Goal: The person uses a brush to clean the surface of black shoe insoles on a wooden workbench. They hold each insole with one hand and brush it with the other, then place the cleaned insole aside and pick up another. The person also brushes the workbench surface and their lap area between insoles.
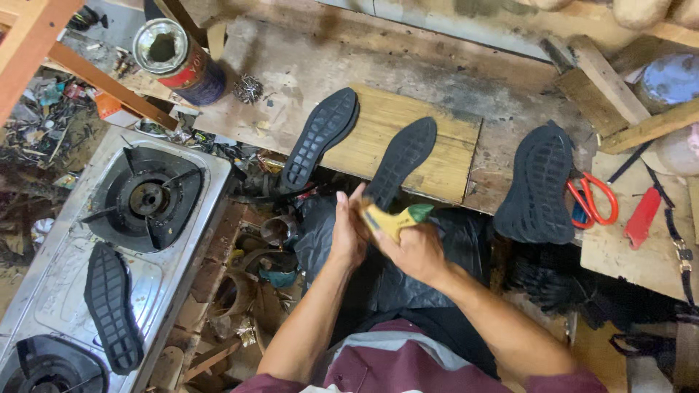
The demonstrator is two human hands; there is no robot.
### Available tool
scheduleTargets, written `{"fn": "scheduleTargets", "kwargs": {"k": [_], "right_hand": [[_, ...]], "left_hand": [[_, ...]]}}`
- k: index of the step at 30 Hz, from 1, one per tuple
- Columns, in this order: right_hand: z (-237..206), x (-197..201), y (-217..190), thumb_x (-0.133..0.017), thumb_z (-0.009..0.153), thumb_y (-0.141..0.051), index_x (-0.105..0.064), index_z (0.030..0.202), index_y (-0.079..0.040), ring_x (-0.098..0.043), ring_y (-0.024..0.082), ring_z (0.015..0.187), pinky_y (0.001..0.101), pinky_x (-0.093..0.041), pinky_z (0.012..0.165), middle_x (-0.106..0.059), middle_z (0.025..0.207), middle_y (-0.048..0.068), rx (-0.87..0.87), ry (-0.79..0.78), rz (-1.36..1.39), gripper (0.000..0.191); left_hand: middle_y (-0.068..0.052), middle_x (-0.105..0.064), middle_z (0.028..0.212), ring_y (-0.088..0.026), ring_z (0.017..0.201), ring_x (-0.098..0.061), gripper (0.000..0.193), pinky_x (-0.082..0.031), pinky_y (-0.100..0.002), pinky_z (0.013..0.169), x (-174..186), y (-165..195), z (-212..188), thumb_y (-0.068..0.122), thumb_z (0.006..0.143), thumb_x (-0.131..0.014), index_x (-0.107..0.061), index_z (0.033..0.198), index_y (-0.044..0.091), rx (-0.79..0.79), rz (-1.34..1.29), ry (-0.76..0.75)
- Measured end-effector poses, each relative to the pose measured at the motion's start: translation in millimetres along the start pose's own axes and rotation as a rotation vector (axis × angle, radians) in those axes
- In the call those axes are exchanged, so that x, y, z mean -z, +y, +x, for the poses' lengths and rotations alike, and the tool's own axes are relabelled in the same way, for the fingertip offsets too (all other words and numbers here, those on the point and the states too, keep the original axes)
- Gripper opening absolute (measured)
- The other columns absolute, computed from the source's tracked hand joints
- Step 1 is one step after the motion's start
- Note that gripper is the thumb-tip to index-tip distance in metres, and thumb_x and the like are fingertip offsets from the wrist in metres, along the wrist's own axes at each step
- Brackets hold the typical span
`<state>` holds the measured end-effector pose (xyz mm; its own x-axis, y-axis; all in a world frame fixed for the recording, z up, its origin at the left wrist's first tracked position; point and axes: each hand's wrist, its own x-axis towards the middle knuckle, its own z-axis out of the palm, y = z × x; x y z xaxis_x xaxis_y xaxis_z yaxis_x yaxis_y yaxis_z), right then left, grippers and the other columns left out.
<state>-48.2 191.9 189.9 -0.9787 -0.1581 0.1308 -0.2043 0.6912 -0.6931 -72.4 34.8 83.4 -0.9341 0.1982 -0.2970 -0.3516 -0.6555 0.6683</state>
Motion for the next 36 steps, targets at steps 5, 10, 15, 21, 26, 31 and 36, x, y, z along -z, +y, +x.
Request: {"fn": "scheduleTargets", "kwargs": {"k": [5, 10, 15, 21, 26, 31, 36], "right_hand": [[-2, 2, -7, -0.071, 0.093, -0.027, -0.076, 0.103, -0.004, -0.075, 0.032, 0.075, 0.0412, -0.057, 0.064, -0.075, 0.085, 0.017, 0.025, 0.140, 0.045, 0.025], [-4, 2, -4, -0.072, 0.088, -0.024, -0.076, 0.103, -0.002, -0.073, 0.033, 0.072, 0.0418, -0.056, 0.062, -0.075, 0.085, 0.018, 0.335, 0.069, 0.018, 0.027], [-8, 2, 2, -0.069, 0.096, -0.026, -0.076, 0.109, -0.004, -0.075, 0.027, 0.068, 0.0394, -0.056, 0.060, -0.076, 0.082, 0.014, -0.039, 0.101, 0.057, 0.026], [-10, 7, -1, -0.073, 0.089, -0.024, -0.076, 0.108, -0.003, -0.074, 0.028, 0.073, 0.0386, -0.056, 0.064, -0.076, 0.088, 0.015, 0.141, 0.025, 0.054, 0.029], [-8, 9, -8, -0.071, 0.096, -0.027, -0.076, 0.112, -0.005, -0.074, 0.027, 0.074, 0.0391, -0.056, 0.065, -0.077, 0.090, 0.014, 0.137, 0.159, 0.042, 0.028], [-4, 1, -5, -0.071, 0.088, -0.024, -0.074, 0.114, 0.002, -0.074, 0.029, 0.080, 0.0399, -0.057, 0.068, -0.076, 0.094, 0.019, 0.309, 0.001, 0.085, 0.037], [61, 10, 30, -0.078, 0.085, -0.040, -0.078, 0.090, -0.002, -0.073, 0.031, 0.071, 0.0411, -0.055, 0.065, -0.074, 0.079, 0.020, -0.105, -0.211, -0.173, 0.038]], "left_hand": [[-0.010, -0.043, 0.158, -0.027, 0.134, -0.054, 0.094, -0.048, -0.043, 0.106, -8, 6, -4, 0.072, 0.096, -0.030, -0.027, 0.160, 0.004, 0.025, -0.027, -0.031], [-0.018, -0.049, 0.147, -0.036, 0.120, -0.058, 0.097, -0.051, -0.044, 0.101, -17, 17, -8, 0.074, 0.093, -0.031, -0.027, 0.161, 0.005, 0.097, -0.034, 0.007], [-0.018, -0.048, 0.154, -0.026, 0.129, -0.060, 0.097, -0.050, -0.043, 0.107, -20, 22, -11, 0.073, 0.096, -0.033, -0.022, 0.161, 0.002, 0.063, -0.076, -0.063], [-0.027, -0.047, 0.151, -0.032, 0.123, -0.056, 0.099, -0.047, -0.043, 0.104, -14, 23, -11, 0.076, 0.099, -0.033, -0.023, 0.164, 0.001, 0.056, -0.077, -0.086], [-0.016, -0.050, 0.151, -0.026, 0.131, -0.059, 0.098, -0.050, -0.046, 0.109, -14, 26, -15, 0.074, 0.094, -0.034, -0.024, 0.160, 0.002, 0.075, -0.116, -0.069], [-0.021, -0.062, 0.129, -0.029, 0.117, -0.065, 0.094, -0.053, -0.042, 0.102, -4, 31, -22, 0.075, 0.099, -0.030, -0.029, 0.161, 0.004, 0.084, -0.150, -0.121], [-0.012, -0.064, 0.136, -0.026, 0.117, -0.066, 0.063, -0.057, -0.048, 0.097, 0, 12, -16, 0.034, 0.103, -0.049, -0.039, 0.155, 0.000, 0.005, -0.097, -0.034]]}}
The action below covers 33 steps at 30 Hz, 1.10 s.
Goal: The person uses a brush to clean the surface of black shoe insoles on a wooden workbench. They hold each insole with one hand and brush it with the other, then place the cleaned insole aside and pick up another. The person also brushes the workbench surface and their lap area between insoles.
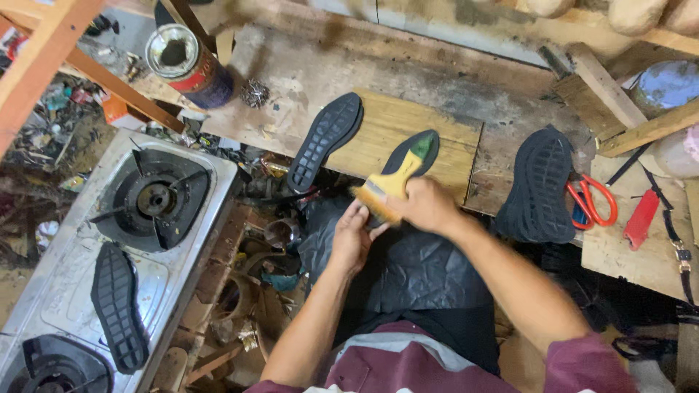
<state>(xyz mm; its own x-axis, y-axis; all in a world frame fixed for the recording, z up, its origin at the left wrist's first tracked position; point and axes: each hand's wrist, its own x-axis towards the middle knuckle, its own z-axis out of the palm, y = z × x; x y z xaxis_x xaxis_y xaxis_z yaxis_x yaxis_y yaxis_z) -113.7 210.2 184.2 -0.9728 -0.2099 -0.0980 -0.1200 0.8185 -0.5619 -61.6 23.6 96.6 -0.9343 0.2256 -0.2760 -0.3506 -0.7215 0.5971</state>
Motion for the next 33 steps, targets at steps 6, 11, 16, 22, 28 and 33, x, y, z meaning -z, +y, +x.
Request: {"fn": "scheduleTargets", "kwargs": {"k": [6, 11, 16, 22, 28, 33], "right_hand": [[63, 61, 29, -0.066, 0.103, -0.043, -0.077, 0.104, -0.011, -0.066, 0.025, 0.062, 0.0414, -0.051, 0.060, -0.070, 0.073, 0.014, -0.177, 0.473, -0.053, 0.034], [18, 29, -10, -0.072, 0.064, -0.025, -0.069, 0.085, -0.007, -0.065, 0.027, 0.072, 0.0398, -0.049, 0.053, -0.063, 0.082, 0.010, 0.583, 0.461, -0.732, 0.027], [-35, -13, -26, -0.074, 0.089, -0.035, -0.077, 0.091, -0.008, -0.072, 0.029, 0.073, 0.0418, -0.056, 0.068, -0.074, 0.078, 0.013, 0.273, 0.059, -0.031, 0.027], [24, 26, 18, -0.071, 0.091, -0.031, -0.074, 0.108, -0.004, -0.074, 0.023, 0.080, 0.0382, -0.056, 0.071, -0.078, 0.095, 0.013, 0.068, 0.101, 0.271, 0.032], [49, 64, 36, -0.072, 0.100, -0.029, -0.075, 0.100, -0.007, -0.068, 0.028, 0.067, 0.0453, -0.051, 0.060, -0.074, 0.095, 0.016, 0.054, 0.616, -0.412, 0.023], [-10, 17, -16, -0.070, 0.092, -0.032, -0.071, 0.093, -0.009, -0.068, 0.031, 0.071, 0.0453, -0.052, 0.062, -0.070, 0.084, 0.011, 0.367, 0.221, -0.362, 0.022]], "left_hand": [[-0.013, -0.065, 0.130, -0.025, 0.112, -0.068, 0.052, -0.059, -0.051, 0.095, 12, -9, 5, 0.010, 0.102, -0.052, -0.043, 0.153, 0.004, -0.013, 0.055, 0.073], [-0.011, -0.061, 0.123, -0.025, 0.110, -0.066, 0.052, -0.058, -0.052, 0.097, 4, -5, 3, 0.012, 0.105, -0.051, -0.044, 0.156, 0.005, -0.012, 0.021, 0.067], [-0.015, -0.065, 0.132, -0.026, 0.113, -0.068, 0.056, -0.057, -0.046, 0.093, -9, 15, 0, 0.038, 0.107, -0.040, -0.044, 0.151, 0.003, 0.058, -0.127, 0.081], [-0.016, -0.064, 0.131, -0.026, 0.110, -0.069, 0.051, -0.060, -0.050, 0.093, -4, 11, -1, 0.016, 0.103, -0.048, -0.044, 0.152, 0.002, -0.014, 0.060, 0.044], [-0.016, -0.066, 0.128, -0.026, 0.107, -0.070, 0.049, -0.063, -0.049, 0.090, 10, -3, 6, 0.013, 0.104, -0.050, -0.046, 0.151, 0.000, -0.053, 0.066, 0.070], [-0.016, -0.065, 0.129, -0.027, 0.107, -0.069, 0.048, -0.062, -0.048, 0.088, 6, 0, 5, 0.015, 0.105, -0.049, -0.047, 0.151, 0.002, -0.037, 0.050, 0.064]]}}
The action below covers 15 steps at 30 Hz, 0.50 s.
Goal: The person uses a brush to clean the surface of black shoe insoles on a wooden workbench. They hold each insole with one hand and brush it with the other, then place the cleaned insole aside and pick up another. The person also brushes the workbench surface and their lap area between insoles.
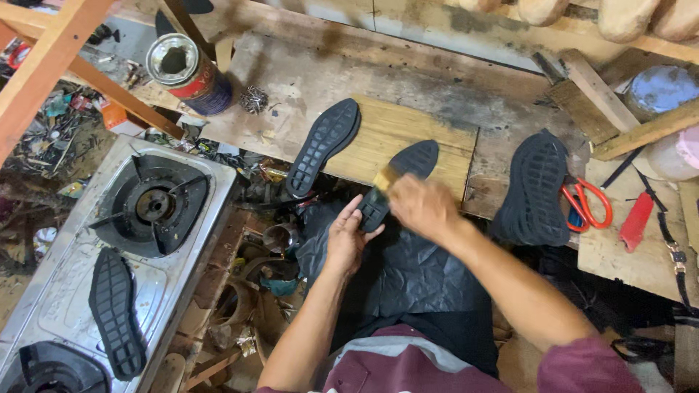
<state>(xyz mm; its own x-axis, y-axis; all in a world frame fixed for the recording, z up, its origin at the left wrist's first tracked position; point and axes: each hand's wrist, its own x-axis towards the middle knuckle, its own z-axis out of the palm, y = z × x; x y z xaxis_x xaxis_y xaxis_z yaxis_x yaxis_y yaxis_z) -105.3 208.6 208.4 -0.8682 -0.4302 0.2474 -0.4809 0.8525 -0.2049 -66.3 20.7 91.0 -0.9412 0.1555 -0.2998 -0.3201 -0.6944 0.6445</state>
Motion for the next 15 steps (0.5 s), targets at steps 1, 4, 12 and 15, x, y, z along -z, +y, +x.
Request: {"fn": "scheduleTargets", "kwargs": {"k": [1, 4, 12, 15], "right_hand": [[-9, 6, -7, -0.072, 0.091, -0.037, -0.071, 0.089, -0.006, -0.068, 0.033, 0.070, 0.0466, -0.051, 0.062, -0.070, 0.080, 0.012, -0.001, -0.053, 0.167, 0.031], [-22, 24, -14, -0.074, 0.088, -0.039, -0.078, 0.093, -0.007, -0.073, 0.026, 0.069, 0.0394, -0.056, 0.065, -0.075, 0.078, 0.011, -0.107, -0.121, 0.474, 0.032], [-37, 66, 11, -0.071, 0.093, -0.026, -0.074, 0.112, 0.000, -0.070, 0.015, 0.072, 0.0303, -0.054, 0.064, -0.077, 0.086, 0.011, -0.459, 0.131, 0.676, 0.033], [-40, 66, 10, -0.069, 0.098, -0.022, -0.074, 0.112, 0.002, -0.072, 0.015, 0.078, 0.0296, -0.055, 0.070, -0.078, 0.091, 0.010, -0.427, 0.344, 0.658, 0.028]], "left_hand": [[-0.017, -0.065, 0.130, -0.028, 0.108, -0.069, 0.047, -0.062, -0.047, 0.088, -3, 4, -1, 0.015, 0.105, -0.048, -0.048, 0.151, 0.002, -0.009, -0.005, -0.010], [-0.019, -0.059, 0.135, -0.026, 0.115, -0.064, 0.051, -0.062, -0.040, 0.095, -16, 17, -13, 0.011, 0.103, -0.052, -0.044, 0.154, 0.007, -0.045, 0.224, -0.008], [-0.020, -0.066, 0.125, -0.032, 0.102, -0.071, 0.040, -0.060, -0.034, 0.082, -29, 51, -38, 0.025, 0.104, -0.056, -0.065, 0.138, 0.008, -0.273, 1.045, -0.071], [-0.017, -0.074, 0.116, -0.029, 0.099, -0.074, 0.042, -0.061, -0.038, 0.085, -22, 49, -27, 0.033, 0.107, -0.050, -0.066, 0.132, 0.002, -0.037, 0.452, -0.065]]}}
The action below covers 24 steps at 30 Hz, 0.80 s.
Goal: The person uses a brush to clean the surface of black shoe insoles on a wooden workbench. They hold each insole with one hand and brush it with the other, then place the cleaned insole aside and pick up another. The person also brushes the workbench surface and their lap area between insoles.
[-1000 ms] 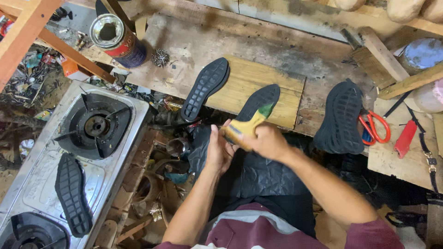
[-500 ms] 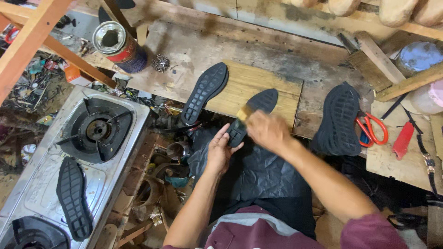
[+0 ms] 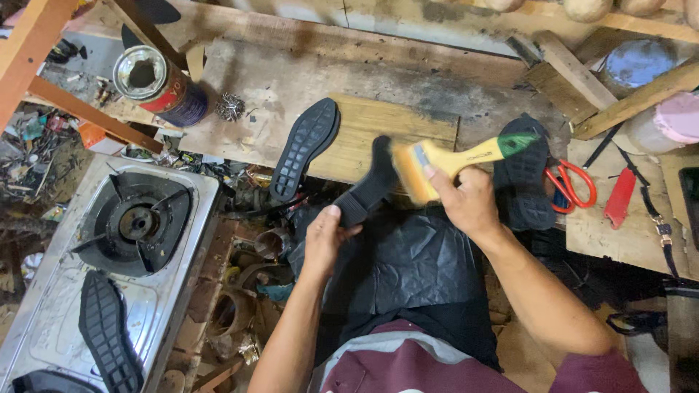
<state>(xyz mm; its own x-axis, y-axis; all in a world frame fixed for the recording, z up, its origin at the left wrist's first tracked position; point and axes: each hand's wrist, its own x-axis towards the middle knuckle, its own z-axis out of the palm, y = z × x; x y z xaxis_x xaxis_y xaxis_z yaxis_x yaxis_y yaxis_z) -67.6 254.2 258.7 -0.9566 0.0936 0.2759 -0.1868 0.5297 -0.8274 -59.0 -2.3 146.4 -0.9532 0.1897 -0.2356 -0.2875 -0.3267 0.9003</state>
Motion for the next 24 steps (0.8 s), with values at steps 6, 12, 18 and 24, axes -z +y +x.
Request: {"fn": "scheduleTargets", "kwargs": {"k": [6, 12, 18, 24], "right_hand": [[-8, -49, -6, -0.071, 0.094, -0.022, -0.073, 0.112, 0.004, -0.074, 0.017, 0.087, 0.0322, -0.057, 0.077, -0.078, 0.100, 0.012, 0.136, -0.250, 0.159, 0.031], [37, -83, -10, -0.072, 0.096, -0.040, -0.077, 0.103, 0.001, -0.072, 0.020, 0.071, 0.0386, -0.055, 0.068, -0.074, 0.084, 0.021, -0.353, -0.441, -0.371, 0.042], [46, -97, 5, -0.075, 0.089, -0.038, -0.077, 0.099, -0.002, -0.069, 0.020, 0.065, 0.0372, -0.053, 0.062, -0.073, 0.076, 0.017, -0.113, -0.304, -0.163, 0.037], [77, -90, 56, -0.080, 0.084, -0.037, -0.075, 0.095, -0.001, -0.068, 0.021, 0.066, 0.0371, -0.053, 0.061, -0.072, 0.074, 0.013, 0.121, -0.467, -0.150, 0.038]], "left_hand": [[-0.013, -0.070, 0.122, -0.023, 0.101, -0.071, 0.048, -0.060, -0.038, 0.085, 9, -30, 5, 0.036, 0.107, -0.044, -0.054, 0.139, 0.002, 0.074, -0.378, -0.057], [-0.017, -0.068, 0.129, -0.027, 0.110, -0.072, 0.048, -0.059, -0.039, 0.091, 16, -38, 12, 0.029, 0.105, -0.046, -0.049, 0.142, -0.002, 0.095, -0.405, -0.002], [-0.011, -0.067, 0.124, -0.024, 0.105, -0.070, 0.050, -0.059, -0.038, 0.089, 17, -35, 38, 0.021, 0.099, -0.055, -0.045, 0.146, 0.004, 0.141, -0.346, 0.004], [-0.009, -0.069, 0.108, -0.021, 0.096, -0.073, 0.043, -0.062, -0.034, 0.082, 6, -53, 60, 0.006, 0.098, -0.062, -0.053, 0.139, -0.002, 0.061, -0.270, 0.011]]}}
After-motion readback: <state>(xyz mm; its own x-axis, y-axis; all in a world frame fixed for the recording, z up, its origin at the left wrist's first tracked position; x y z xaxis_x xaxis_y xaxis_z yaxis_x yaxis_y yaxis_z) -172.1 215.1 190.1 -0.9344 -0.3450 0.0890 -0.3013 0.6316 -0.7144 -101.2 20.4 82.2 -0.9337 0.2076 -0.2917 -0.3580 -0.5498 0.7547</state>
